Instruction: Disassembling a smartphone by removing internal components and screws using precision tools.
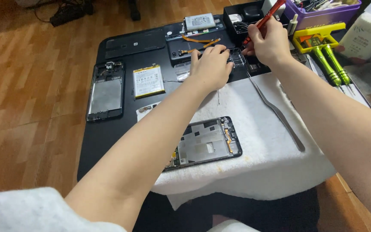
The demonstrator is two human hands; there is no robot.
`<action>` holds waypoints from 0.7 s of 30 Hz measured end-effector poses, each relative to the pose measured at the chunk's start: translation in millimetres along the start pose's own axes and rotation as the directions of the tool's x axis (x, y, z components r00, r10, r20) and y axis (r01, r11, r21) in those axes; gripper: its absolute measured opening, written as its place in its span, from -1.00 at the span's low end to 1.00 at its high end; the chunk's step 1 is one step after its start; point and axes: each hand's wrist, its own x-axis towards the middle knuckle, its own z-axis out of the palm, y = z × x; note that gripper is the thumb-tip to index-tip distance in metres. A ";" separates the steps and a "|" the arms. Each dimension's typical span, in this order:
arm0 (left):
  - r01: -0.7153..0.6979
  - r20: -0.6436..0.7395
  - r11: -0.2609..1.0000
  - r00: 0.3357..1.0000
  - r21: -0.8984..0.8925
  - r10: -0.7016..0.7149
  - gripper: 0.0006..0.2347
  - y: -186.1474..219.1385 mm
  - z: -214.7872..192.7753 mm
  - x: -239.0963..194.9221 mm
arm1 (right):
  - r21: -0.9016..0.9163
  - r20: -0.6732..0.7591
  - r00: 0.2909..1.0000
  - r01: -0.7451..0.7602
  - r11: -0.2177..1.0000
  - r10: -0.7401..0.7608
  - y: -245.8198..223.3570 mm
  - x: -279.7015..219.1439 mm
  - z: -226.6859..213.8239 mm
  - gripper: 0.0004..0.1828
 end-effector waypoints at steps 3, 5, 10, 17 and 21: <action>0.014 -0.002 0.998 1.000 -0.054 -0.014 -0.61 -0.4 -1.6 -3.2 | 0.018 0.006 1.000 0.012 1.000 -0.012 -0.7 0.2 -0.1 -0.84; 0.016 -0.014 0.999 1.000 -0.048 -0.016 -0.61 0.4 -0.9 -3.6 | 0.017 0.005 1.000 0.008 1.000 -0.008 -1.5 -0.6 -0.2 -0.83; 0.026 -0.026 0.999 0.999 -0.044 -0.028 -0.64 1.1 0.1 -1.0 | 0.032 0.012 0.999 -0.038 0.999 0.038 -0.9 0.9 -0.4 -0.82; 0.032 -0.053 0.998 0.998 -0.050 -0.035 -0.65 0.0 2.6 -1.9 | 0.021 0.029 0.999 -0.021 1.000 0.020 -0.2 1.1 -0.8 -0.84; 0.049 -0.032 0.998 0.998 -0.046 -0.051 -0.64 2.1 -1.3 -2.7 | 0.014 0.033 0.999 -0.008 1.000 0.008 -1.3 -0.3 -1.3 -0.82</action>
